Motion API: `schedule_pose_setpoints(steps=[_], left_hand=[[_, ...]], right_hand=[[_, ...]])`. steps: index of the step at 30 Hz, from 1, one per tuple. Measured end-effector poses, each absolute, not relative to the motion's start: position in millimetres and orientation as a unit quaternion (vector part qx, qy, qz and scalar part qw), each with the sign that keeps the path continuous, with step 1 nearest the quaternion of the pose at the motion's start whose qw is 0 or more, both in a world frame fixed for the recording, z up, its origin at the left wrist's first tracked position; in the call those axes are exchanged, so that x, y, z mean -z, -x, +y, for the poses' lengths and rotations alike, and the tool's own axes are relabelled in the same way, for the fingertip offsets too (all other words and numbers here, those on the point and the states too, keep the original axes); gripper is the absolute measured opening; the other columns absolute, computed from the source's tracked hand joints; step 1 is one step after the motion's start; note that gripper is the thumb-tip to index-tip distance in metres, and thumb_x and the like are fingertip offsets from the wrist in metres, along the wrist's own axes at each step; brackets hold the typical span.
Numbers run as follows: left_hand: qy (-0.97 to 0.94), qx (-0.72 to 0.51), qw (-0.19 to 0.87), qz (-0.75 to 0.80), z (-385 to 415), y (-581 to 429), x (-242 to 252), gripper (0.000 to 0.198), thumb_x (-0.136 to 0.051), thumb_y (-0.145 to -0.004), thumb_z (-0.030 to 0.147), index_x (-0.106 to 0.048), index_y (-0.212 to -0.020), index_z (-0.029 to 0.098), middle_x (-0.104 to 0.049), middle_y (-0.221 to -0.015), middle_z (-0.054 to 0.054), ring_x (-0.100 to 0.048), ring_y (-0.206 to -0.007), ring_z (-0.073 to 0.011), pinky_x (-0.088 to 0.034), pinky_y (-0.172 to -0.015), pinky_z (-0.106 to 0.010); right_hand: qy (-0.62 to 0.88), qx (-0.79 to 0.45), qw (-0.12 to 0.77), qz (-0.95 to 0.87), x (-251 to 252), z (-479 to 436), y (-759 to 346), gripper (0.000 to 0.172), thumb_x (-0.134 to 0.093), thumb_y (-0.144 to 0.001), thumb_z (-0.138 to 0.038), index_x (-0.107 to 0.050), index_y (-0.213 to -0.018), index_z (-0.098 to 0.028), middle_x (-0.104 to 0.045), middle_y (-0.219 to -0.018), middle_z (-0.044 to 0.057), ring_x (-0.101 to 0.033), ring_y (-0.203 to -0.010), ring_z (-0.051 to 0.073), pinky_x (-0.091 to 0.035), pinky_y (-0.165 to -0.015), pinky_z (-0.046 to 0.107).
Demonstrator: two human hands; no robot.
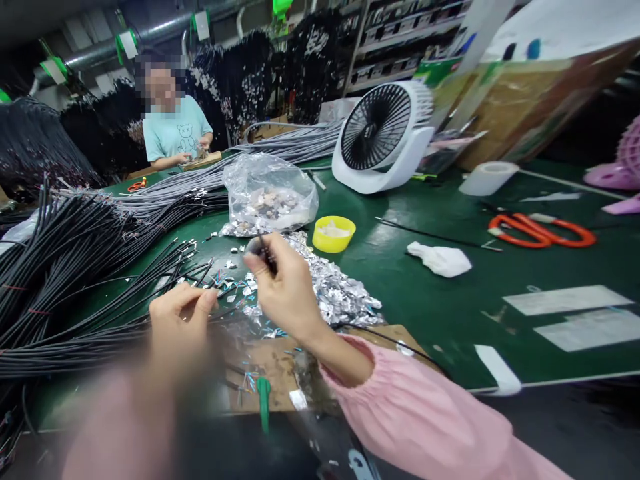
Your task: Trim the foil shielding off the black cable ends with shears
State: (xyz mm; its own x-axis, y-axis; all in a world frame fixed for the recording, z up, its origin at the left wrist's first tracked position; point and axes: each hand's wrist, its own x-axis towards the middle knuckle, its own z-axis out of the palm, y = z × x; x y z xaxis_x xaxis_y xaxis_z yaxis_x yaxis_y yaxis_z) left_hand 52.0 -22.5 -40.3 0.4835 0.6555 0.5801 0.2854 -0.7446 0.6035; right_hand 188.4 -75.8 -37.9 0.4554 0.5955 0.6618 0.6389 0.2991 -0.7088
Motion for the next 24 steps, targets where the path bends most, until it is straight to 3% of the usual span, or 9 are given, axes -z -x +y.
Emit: schedule_pose_setpoints(steps=[5, 9, 11, 15, 20, 24], left_hand=[[-0.822, -0.440, 0.239, 0.270, -21.9, -51.8, 42.5, 0.016, -0.061, -0.079, 0.024, -0.066, -0.066, 0.017, -0.054, -0.054, 0.002, -0.046, -0.048, -0.0080, -0.033, -0.047, -0.021], [-0.821, -0.434, 0.279, 0.243, -19.0, -51.5, 39.6, 0.011, -0.063, -0.076, 0.023, -0.068, -0.067, 0.017, -0.056, -0.056, 0.002, -0.048, -0.051, -0.0088, -0.035, -0.048, -0.021], [-0.822, -0.423, 0.293, 0.243, -18.6, -51.1, 38.8, 0.012, -0.063, -0.076, 0.022, -0.068, -0.066, 0.017, -0.056, -0.055, 0.002, -0.047, -0.051, -0.0086, -0.035, -0.048, -0.021], [-0.835, -0.398, 0.272, 0.265, -21.0, -50.8, 37.9, 0.023, -0.056, -0.082, 0.022, -0.065, -0.061, 0.016, -0.052, -0.051, 0.002, -0.044, -0.048, -0.0081, -0.032, -0.048, -0.021], [-0.828, -0.398, 0.285, 0.273, -20.6, -51.8, 35.1, 0.026, -0.055, -0.081, 0.023, -0.063, -0.058, 0.016, -0.052, -0.051, 0.002, -0.045, -0.048, -0.0084, -0.031, -0.048, -0.022], [-0.827, -0.357, 0.313, 0.300, -19.8, -51.4, 33.6, 0.032, -0.052, -0.083, 0.026, -0.061, -0.055, 0.015, -0.052, -0.050, 0.002, -0.045, -0.047, -0.0085, -0.031, -0.049, -0.022]], right_hand=[[0.562, -0.168, 0.604, -0.541, 35.5, -78.2, -188.3, 0.031, -0.063, -0.075, -0.042, -0.047, -0.064, -0.018, -0.043, -0.061, -0.001, -0.037, -0.052, 0.010, -0.030, -0.046, 0.024], [0.484, -0.360, 0.611, -0.513, 40.0, -77.5, -187.7, 0.034, -0.056, -0.077, -0.052, -0.048, -0.073, -0.019, -0.033, -0.054, -0.006, -0.030, -0.043, 0.009, -0.026, -0.041, 0.024], [0.476, -0.326, 0.618, -0.534, 39.9, -76.5, -187.8, 0.029, -0.057, -0.078, -0.046, -0.048, -0.072, -0.019, -0.036, -0.057, -0.005, -0.032, -0.046, 0.009, -0.028, -0.043, 0.024], [0.522, -0.137, 0.633, -0.554, 38.0, -75.0, -187.6, 0.021, -0.062, -0.076, -0.028, -0.047, -0.064, -0.019, -0.045, -0.066, -0.001, -0.042, -0.061, 0.012, -0.034, -0.055, 0.026], [0.471, -0.313, 0.613, -0.552, 42.2, -73.6, -190.2, 0.019, -0.052, -0.082, -0.036, -0.046, -0.076, -0.019, -0.036, -0.059, -0.005, -0.031, -0.045, 0.009, -0.027, -0.042, 0.023], [0.513, -0.113, 0.573, -0.629, 40.2, -70.6, -192.3, 0.013, -0.051, -0.076, -0.014, -0.045, -0.065, -0.018, -0.043, -0.064, -0.001, -0.041, -0.058, 0.012, -0.033, -0.052, 0.025]])
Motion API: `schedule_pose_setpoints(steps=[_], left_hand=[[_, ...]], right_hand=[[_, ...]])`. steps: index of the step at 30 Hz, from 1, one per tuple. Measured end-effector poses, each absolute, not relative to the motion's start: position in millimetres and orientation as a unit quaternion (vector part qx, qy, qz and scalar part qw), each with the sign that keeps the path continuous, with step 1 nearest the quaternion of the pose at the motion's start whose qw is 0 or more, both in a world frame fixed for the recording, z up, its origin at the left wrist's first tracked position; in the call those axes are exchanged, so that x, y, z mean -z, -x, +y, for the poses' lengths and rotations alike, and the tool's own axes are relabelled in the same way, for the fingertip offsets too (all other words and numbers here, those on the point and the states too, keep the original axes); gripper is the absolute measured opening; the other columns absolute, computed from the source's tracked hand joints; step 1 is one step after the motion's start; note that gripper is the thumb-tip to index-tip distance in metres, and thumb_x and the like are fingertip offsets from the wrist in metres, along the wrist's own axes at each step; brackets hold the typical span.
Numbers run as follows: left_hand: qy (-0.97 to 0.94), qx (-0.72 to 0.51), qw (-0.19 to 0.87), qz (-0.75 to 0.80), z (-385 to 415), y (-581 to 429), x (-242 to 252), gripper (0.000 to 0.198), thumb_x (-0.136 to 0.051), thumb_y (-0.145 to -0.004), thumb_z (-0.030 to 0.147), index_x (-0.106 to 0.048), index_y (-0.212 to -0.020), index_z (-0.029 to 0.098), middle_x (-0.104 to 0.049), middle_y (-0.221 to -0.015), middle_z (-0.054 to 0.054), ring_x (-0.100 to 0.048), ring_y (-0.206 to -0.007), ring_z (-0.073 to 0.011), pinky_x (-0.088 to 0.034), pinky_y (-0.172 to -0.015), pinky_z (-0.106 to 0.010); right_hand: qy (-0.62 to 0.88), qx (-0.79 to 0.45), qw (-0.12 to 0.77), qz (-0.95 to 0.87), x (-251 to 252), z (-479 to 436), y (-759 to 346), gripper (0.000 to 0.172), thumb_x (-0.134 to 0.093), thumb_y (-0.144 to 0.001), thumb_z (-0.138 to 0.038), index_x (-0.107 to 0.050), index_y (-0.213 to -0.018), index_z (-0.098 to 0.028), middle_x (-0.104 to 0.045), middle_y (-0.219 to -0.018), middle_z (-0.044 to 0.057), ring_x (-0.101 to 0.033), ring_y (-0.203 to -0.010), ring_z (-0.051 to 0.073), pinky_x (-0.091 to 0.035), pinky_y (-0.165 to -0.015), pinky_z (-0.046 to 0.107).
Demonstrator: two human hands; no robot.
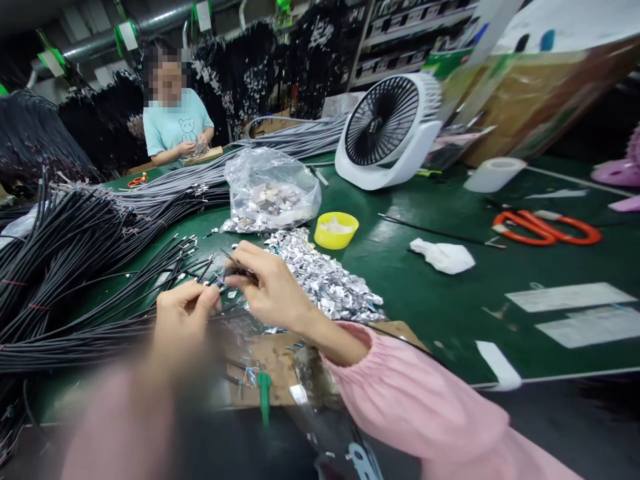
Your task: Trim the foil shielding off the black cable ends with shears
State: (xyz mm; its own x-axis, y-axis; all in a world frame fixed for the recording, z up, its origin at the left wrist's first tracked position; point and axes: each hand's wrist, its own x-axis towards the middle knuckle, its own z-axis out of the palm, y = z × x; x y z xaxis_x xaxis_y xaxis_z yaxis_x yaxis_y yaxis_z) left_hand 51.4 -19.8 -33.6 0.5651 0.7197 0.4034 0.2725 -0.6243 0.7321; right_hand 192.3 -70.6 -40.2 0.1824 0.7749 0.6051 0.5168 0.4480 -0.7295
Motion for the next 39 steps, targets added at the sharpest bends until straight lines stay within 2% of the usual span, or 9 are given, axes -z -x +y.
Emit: schedule_pose_setpoints(steps=[3, 6, 12, 18, 20, 24, 27, 31, 39], left_hand=[[-0.823, -0.366, 0.318, 0.296, -20, -50, 33, 0.033, -0.051, -0.083, 0.029, -0.060, -0.055, 0.015, -0.053, -0.051, 0.001, -0.046, -0.049, -0.0090, -0.032, -0.050, -0.022], [-0.798, -0.370, 0.366, 0.303, -21, -48, 33, 0.032, -0.053, -0.082, 0.030, -0.061, -0.055, 0.015, -0.053, -0.050, 0.001, -0.045, -0.046, -0.0085, -0.031, -0.046, -0.021], [-0.778, -0.412, 0.359, 0.311, -20, -51, 40, 0.014, -0.062, -0.075, 0.025, -0.068, -0.065, 0.016, -0.057, -0.057, 0.000, -0.050, -0.052, -0.0100, -0.037, -0.050, -0.021], [-0.772, -0.452, 0.357, 0.270, -17, -53, 43, 0.005, -0.066, -0.072, 0.020, -0.070, -0.069, 0.019, -0.060, -0.064, -0.001, -0.053, -0.060, -0.0122, -0.040, -0.055, -0.023], [-0.779, -0.438, 0.355, 0.275, -17, -52, 41, 0.008, -0.064, -0.074, 0.021, -0.069, -0.068, 0.018, -0.059, -0.062, 0.000, -0.052, -0.059, -0.0119, -0.039, -0.054, -0.022], [-0.812, -0.357, 0.354, 0.298, -20, -51, 34, 0.030, -0.051, -0.083, 0.027, -0.061, -0.057, 0.016, -0.051, -0.052, 0.001, -0.044, -0.050, -0.0090, -0.031, -0.049, -0.022], [-0.806, -0.326, 0.389, 0.304, -21, -49, 29, 0.040, -0.045, -0.086, 0.035, -0.053, -0.052, 0.015, -0.042, -0.046, 0.003, -0.037, -0.045, -0.0077, -0.026, -0.045, -0.022], [-0.759, -0.319, 0.467, 0.322, -18, -48, 30, 0.038, -0.048, -0.082, 0.041, -0.059, -0.059, 0.014, -0.036, -0.044, 0.005, -0.030, -0.040, -0.0063, -0.022, -0.040, -0.021], [-0.744, -0.353, 0.463, 0.329, -19, -49, 32, 0.029, -0.054, -0.079, 0.035, -0.064, -0.063, 0.013, -0.057, -0.056, -0.001, -0.048, -0.049, -0.0089, -0.035, -0.045, -0.019]], right_hand=[[0.550, -0.004, 0.595, -0.587, 38, -69, -196, 0.014, -0.049, -0.075, -0.010, -0.045, -0.065, -0.019, -0.044, -0.065, 0.000, -0.042, -0.058, 0.013, -0.034, -0.052, 0.025], [0.586, 0.002, 0.665, -0.463, 37, -69, -200, 0.008, -0.053, -0.078, -0.020, -0.047, -0.073, -0.020, -0.044, -0.062, -0.002, -0.041, -0.053, 0.012, -0.034, -0.050, 0.025], [0.552, -0.226, 0.618, -0.512, 31, -72, -191, 0.036, -0.071, -0.065, -0.047, -0.049, -0.064, -0.017, -0.042, -0.056, -0.004, -0.036, -0.047, 0.008, -0.029, -0.043, 0.023], [0.438, -0.493, 0.594, -0.460, 38, -72, -188, 0.049, -0.065, -0.063, -0.063, -0.044, -0.071, -0.019, -0.024, -0.047, -0.012, -0.018, -0.036, 0.004, -0.015, -0.035, 0.020], [0.453, -0.431, 0.594, -0.506, 39, -72, -188, 0.044, -0.062, -0.068, -0.059, -0.045, -0.071, -0.019, -0.028, -0.048, -0.010, -0.022, -0.038, 0.006, -0.019, -0.036, 0.021], [0.545, -0.053, 0.588, -0.595, 36, -72, -188, 0.019, -0.055, -0.078, -0.024, -0.044, -0.064, -0.020, -0.042, -0.058, -0.002, -0.041, -0.052, 0.012, -0.034, -0.048, 0.025], [0.581, 0.096, 0.608, -0.532, 36, -72, -196, 0.013, -0.050, -0.078, -0.015, -0.044, -0.069, -0.021, -0.046, -0.062, 0.000, -0.045, -0.056, 0.014, -0.037, -0.051, 0.027], [0.609, 0.081, 0.646, -0.452, 37, -71, -204, 0.009, -0.053, -0.080, -0.021, -0.049, -0.072, -0.021, -0.050, -0.062, 0.000, -0.048, -0.054, 0.015, -0.038, -0.050, 0.027], [0.564, -0.034, 0.574, -0.593, 36, -75, -188, 0.017, -0.055, -0.080, -0.022, -0.054, -0.064, -0.017, -0.045, -0.055, -0.003, -0.038, -0.046, 0.009, -0.030, -0.042, 0.022]])
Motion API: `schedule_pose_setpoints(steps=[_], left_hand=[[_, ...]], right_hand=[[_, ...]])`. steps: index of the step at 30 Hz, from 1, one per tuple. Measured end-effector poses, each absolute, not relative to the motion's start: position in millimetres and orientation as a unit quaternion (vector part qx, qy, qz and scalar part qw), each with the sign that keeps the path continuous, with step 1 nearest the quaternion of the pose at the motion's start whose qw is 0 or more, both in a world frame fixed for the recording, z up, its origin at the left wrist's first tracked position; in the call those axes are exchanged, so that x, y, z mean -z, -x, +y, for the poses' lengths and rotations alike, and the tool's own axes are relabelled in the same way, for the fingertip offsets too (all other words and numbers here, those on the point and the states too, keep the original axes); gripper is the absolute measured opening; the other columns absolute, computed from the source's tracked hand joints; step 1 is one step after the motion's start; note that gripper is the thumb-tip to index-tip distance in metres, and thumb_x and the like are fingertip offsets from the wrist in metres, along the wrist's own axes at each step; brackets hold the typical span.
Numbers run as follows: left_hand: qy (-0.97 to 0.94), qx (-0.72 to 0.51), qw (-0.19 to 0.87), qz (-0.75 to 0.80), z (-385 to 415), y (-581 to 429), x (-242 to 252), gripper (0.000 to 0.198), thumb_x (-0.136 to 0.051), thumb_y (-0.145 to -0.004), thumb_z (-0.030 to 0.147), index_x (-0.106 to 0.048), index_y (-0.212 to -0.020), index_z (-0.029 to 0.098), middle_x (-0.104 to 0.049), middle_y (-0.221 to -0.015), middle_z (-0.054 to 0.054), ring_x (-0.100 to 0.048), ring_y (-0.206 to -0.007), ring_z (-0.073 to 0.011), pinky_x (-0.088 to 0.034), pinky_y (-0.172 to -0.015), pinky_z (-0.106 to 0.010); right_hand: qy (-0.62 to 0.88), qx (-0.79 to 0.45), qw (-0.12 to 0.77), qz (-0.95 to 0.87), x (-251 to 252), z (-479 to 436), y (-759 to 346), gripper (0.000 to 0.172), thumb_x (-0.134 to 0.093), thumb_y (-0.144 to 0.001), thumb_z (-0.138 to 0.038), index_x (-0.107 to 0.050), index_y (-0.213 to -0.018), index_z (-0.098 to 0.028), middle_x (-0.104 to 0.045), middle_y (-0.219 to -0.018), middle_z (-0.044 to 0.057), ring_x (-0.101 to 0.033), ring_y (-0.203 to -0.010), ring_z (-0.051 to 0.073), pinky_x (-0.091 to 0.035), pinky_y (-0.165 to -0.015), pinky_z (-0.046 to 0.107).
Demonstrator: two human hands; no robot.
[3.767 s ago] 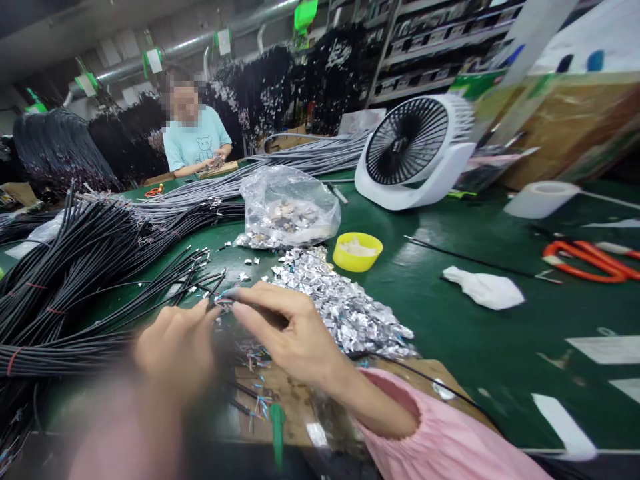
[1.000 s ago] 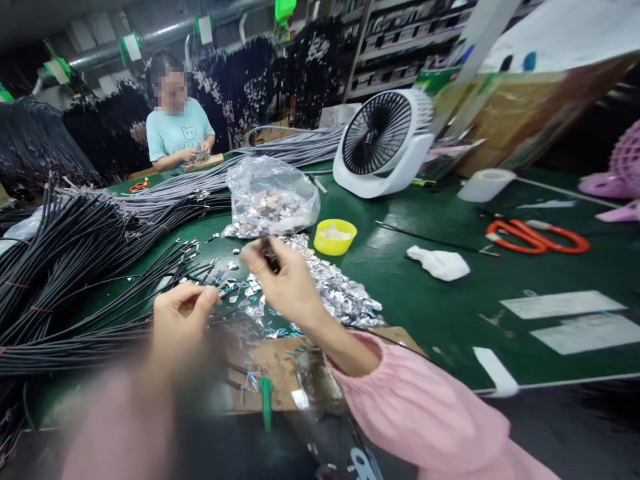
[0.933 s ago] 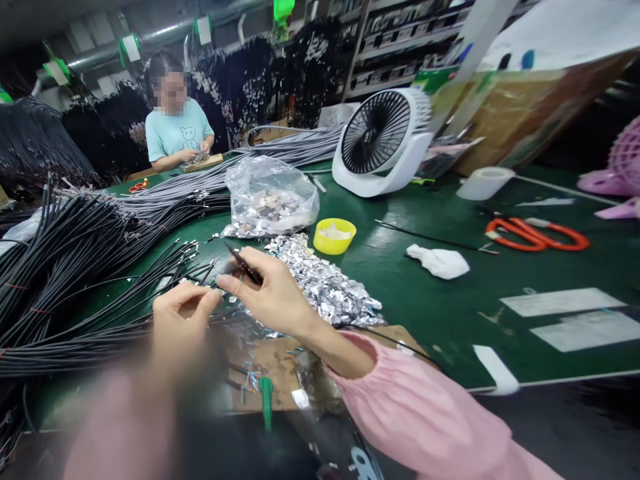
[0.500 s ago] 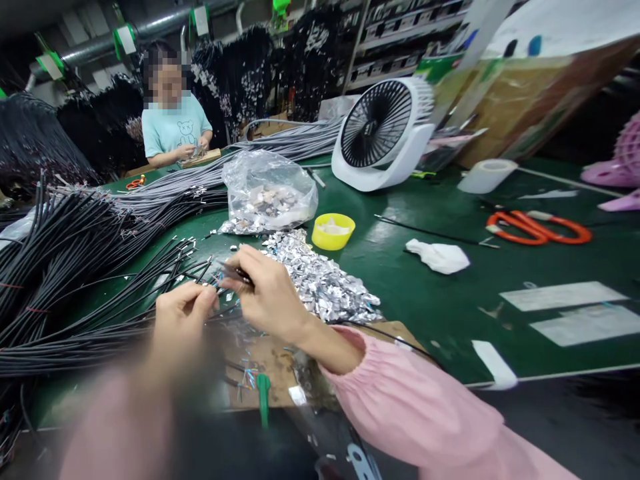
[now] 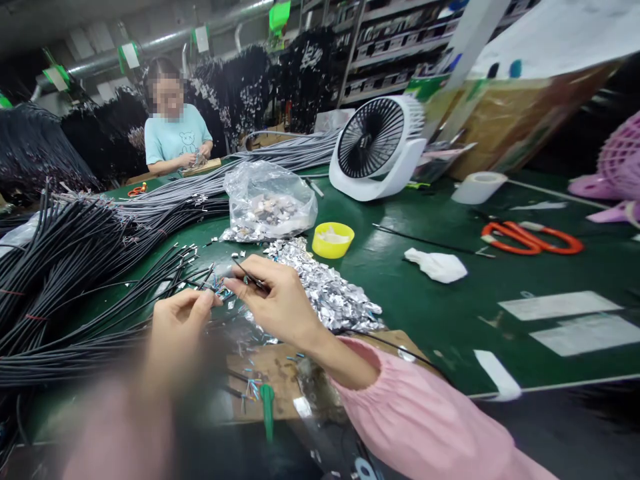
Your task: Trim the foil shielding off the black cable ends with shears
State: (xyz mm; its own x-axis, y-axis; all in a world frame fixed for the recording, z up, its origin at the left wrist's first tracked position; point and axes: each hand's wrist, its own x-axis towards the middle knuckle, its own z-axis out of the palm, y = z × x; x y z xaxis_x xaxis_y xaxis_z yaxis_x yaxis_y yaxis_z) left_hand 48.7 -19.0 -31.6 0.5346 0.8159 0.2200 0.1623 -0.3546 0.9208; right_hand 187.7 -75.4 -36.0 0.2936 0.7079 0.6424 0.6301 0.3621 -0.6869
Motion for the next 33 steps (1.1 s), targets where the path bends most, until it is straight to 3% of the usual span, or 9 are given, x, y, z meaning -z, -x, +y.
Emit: schedule_pose_setpoints(steps=[17, 25, 33], left_hand=[[-0.803, -0.323, 0.387, 0.317, -20, -49, 38, 0.040, -0.040, -0.089, 0.034, -0.055, -0.057, 0.016, -0.054, -0.054, 0.001, -0.047, -0.052, -0.0098, -0.030, -0.049, -0.022], [-0.835, -0.348, 0.285, 0.318, -27, -54, 45, 0.029, -0.049, -0.085, 0.026, -0.058, -0.060, 0.016, -0.055, -0.056, 0.001, -0.048, -0.053, -0.0094, -0.031, -0.052, -0.022], [-0.810, -0.355, 0.320, 0.340, -25, -52, 39, 0.035, -0.044, -0.088, 0.029, -0.056, -0.058, 0.016, -0.052, -0.053, 0.003, -0.045, -0.050, -0.0082, -0.031, -0.051, -0.021]], right_hand=[[0.570, 0.008, 0.529, -0.628, 44, -76, -185, 0.007, -0.045, -0.081, -0.013, -0.051, -0.080, -0.016, -0.053, -0.068, 0.002, -0.049, -0.057, 0.012, -0.040, -0.051, 0.024], [0.608, -0.012, 0.507, -0.611, 44, -75, -185, 0.013, -0.040, -0.084, -0.015, -0.046, -0.072, -0.018, -0.046, -0.058, -0.002, -0.042, -0.049, 0.011, -0.034, -0.046, 0.023], [0.589, -0.016, 0.564, -0.579, 45, -75, -184, 0.022, -0.050, -0.085, -0.024, -0.047, -0.064, -0.018, -0.049, -0.054, -0.002, -0.045, -0.047, 0.010, -0.035, -0.044, 0.021]])
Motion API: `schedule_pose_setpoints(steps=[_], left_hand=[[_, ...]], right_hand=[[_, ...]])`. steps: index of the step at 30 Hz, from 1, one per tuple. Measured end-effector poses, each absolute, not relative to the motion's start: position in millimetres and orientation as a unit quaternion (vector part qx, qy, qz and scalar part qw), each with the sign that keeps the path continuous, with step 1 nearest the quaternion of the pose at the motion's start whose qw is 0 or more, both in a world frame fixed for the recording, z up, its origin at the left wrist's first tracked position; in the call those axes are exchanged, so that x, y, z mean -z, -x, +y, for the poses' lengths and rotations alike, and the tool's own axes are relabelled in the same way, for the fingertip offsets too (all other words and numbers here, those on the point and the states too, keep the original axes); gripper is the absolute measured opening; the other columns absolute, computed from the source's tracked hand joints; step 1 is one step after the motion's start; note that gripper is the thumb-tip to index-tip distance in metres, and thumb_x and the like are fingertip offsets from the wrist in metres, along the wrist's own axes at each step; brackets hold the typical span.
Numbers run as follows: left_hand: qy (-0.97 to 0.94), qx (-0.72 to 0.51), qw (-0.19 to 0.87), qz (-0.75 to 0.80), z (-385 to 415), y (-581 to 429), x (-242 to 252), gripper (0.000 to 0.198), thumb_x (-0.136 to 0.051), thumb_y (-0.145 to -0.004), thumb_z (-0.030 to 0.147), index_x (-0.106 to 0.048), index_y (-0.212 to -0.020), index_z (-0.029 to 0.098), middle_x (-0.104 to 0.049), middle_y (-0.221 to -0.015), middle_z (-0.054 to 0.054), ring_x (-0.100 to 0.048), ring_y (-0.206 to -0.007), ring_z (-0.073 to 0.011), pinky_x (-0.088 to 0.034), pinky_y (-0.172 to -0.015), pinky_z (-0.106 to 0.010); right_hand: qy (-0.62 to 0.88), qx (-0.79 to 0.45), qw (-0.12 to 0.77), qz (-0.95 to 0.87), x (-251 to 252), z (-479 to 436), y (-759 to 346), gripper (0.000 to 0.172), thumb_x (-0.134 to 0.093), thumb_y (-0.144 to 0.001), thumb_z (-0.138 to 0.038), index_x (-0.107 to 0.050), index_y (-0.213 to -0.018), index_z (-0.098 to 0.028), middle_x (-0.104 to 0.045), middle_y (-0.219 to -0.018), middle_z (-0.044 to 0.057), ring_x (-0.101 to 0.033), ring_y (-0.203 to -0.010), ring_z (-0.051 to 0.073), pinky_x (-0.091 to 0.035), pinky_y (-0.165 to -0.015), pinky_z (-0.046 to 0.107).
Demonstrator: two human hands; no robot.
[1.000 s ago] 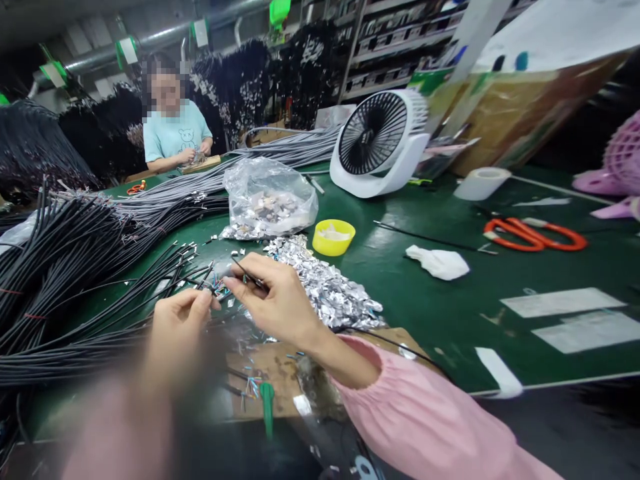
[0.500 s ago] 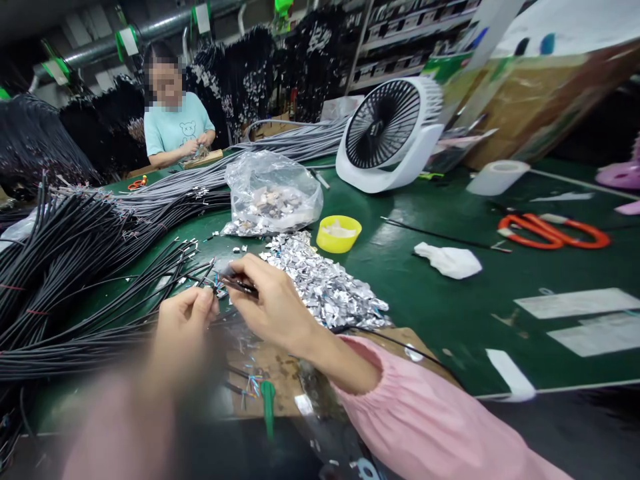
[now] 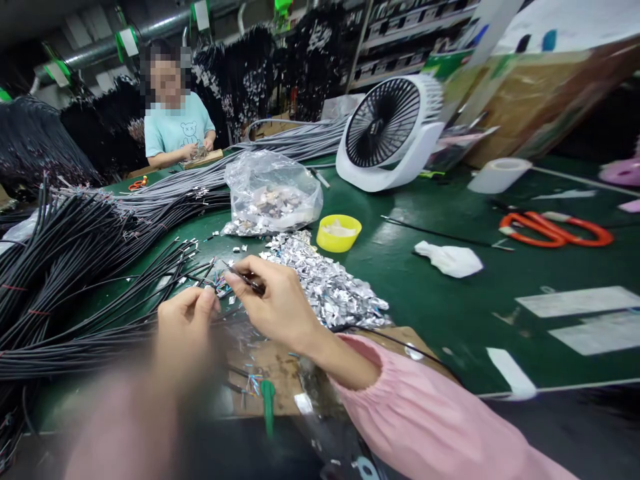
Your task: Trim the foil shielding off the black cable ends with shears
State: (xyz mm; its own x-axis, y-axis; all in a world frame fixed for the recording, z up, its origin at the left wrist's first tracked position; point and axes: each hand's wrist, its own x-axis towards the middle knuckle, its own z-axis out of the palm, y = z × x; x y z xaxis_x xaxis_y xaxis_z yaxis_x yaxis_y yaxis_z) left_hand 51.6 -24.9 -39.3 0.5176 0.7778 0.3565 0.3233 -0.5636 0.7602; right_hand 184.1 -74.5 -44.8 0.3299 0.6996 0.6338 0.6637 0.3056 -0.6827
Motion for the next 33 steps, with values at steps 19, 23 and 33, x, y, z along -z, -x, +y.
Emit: schedule_pose_setpoints(steps=[19, 23, 33], left_hand=[[-0.773, -0.429, 0.331, 0.331, -24, -51, 48, 0.016, -0.060, -0.079, 0.027, -0.063, -0.067, 0.016, -0.059, -0.061, 0.002, -0.053, -0.055, -0.0088, -0.039, -0.050, -0.018], [-0.777, -0.432, 0.323, 0.324, -24, -52, 47, 0.015, -0.062, -0.077, 0.025, -0.063, -0.065, 0.017, -0.057, -0.059, 0.003, -0.052, -0.053, -0.0078, -0.038, -0.049, -0.017], [-0.763, -0.411, 0.361, 0.343, -27, -54, 45, 0.021, -0.060, -0.078, 0.029, -0.064, -0.063, 0.015, -0.061, -0.056, 0.001, -0.054, -0.049, -0.0079, -0.040, -0.047, -0.017]], right_hand=[[0.582, -0.036, 0.612, -0.535, 34, -81, -181, 0.023, -0.056, -0.072, -0.018, -0.053, -0.049, -0.016, -0.045, -0.043, -0.004, -0.036, -0.039, 0.007, -0.029, -0.036, 0.019], [0.596, -0.058, 0.617, -0.510, 36, -80, -182, 0.018, -0.057, -0.071, -0.020, -0.058, -0.054, -0.015, -0.047, -0.044, -0.003, -0.037, -0.039, 0.007, -0.029, -0.036, 0.019], [0.493, 0.215, 0.521, -0.662, 45, -84, -188, 0.014, -0.054, -0.079, -0.006, -0.061, -0.078, -0.018, -0.063, -0.061, 0.002, -0.057, -0.052, 0.011, -0.045, -0.047, 0.020]])
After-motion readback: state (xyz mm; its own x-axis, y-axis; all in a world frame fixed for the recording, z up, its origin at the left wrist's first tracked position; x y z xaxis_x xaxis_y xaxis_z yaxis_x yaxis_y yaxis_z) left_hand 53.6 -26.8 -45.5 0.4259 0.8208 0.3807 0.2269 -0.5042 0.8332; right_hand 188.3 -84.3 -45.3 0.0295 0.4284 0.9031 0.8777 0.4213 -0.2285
